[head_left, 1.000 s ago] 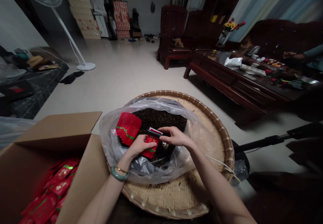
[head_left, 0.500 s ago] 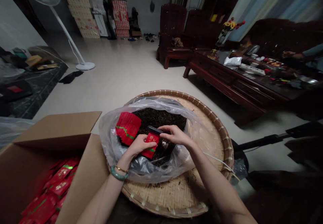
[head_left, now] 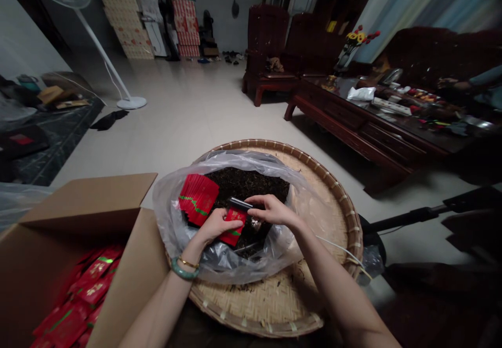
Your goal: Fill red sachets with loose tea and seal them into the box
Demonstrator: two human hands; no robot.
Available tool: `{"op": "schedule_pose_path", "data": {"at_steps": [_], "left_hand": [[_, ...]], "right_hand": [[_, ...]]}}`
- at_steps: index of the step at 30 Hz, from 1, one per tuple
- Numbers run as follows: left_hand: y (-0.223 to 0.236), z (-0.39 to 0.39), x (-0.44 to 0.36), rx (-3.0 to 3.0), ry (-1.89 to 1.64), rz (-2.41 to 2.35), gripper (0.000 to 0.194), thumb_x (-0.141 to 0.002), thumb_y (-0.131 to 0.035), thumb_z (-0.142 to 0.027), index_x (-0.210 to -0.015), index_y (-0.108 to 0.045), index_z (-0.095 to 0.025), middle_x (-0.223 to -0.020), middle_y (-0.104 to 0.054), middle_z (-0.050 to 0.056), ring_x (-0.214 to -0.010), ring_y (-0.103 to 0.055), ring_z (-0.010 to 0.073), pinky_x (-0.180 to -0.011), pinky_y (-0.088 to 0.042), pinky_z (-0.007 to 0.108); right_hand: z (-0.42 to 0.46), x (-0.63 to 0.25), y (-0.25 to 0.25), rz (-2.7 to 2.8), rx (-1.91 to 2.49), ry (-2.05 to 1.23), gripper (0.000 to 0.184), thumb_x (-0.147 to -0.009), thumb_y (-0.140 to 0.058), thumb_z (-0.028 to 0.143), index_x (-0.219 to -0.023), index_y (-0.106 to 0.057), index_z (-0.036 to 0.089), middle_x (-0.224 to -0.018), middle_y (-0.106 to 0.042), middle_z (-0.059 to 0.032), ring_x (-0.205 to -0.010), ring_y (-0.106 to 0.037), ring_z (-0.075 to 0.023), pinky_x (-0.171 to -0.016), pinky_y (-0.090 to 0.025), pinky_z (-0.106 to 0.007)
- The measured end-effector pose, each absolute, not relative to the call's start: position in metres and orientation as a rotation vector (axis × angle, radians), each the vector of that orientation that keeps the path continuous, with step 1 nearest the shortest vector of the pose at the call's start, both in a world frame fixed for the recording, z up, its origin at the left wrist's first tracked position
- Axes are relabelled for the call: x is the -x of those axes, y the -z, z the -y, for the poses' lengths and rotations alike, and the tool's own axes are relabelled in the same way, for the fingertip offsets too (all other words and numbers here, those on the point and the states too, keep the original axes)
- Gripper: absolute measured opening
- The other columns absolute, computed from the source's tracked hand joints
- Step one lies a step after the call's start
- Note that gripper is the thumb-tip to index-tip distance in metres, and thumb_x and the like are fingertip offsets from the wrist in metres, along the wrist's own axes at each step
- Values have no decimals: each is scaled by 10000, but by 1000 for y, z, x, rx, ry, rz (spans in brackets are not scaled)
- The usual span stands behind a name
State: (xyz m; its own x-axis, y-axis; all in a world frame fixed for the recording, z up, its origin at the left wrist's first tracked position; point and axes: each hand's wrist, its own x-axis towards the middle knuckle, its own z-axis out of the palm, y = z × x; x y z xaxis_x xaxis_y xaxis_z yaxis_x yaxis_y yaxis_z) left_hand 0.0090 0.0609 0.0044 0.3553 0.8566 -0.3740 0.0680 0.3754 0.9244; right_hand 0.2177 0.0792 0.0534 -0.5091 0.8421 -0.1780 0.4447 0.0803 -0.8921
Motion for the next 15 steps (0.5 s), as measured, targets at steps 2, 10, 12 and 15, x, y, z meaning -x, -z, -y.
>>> {"op": "schedule_pose_path", "data": {"at_steps": [2, 10, 12, 15], "left_hand": [[-3, -61, -9, -1076, -665, -1089, 405, -544, -804, -343, -816, -681, -68, -734, -709, 69, -631, -641, 177, -647, -506, 294], [-1, -60, -7, -1028, -670, -1052, 396, -549, -804, -355, -803, -679, -78, -731, -711, 55, -622, -644, 173, -658, -511, 299], [-1, -60, -8, -1026, -672, -1041, 381, -555, -802, -347, -807, -683, -86, -747, -716, 51, -636, -648, 171, -674, -513, 298], [0, -61, -8, -1008, -674, -1036, 362, -559, -802, -343, -798, -685, -97, -743, -717, 44, -634, -647, 169, -672, -516, 298]], "right_hand": [[-79, -217, -53, 1981, 1256, -1428, 402, -783, -600, 361, -1140, -619, 179, -931, -692, -40, -606, -604, -128, -526, -473, -222], [-86, -232, -55, 1916, 1316, -1416, 451, -825, -556, 383, -1215, -552, 158, -973, -688, -69, -702, -642, -169, -597, -512, -269], [-91, -242, -49, 1991, 1451, -1150, 452, -830, -554, 372, -1227, -546, 155, -1067, -668, -99, -839, -650, -213, -704, -517, -310], [-98, -253, -37, 2155, 1655, -694, 461, -823, -578, 328, -1231, -546, 118, -1195, -606, -156, -1061, -580, -276, -886, -450, -359]]}}
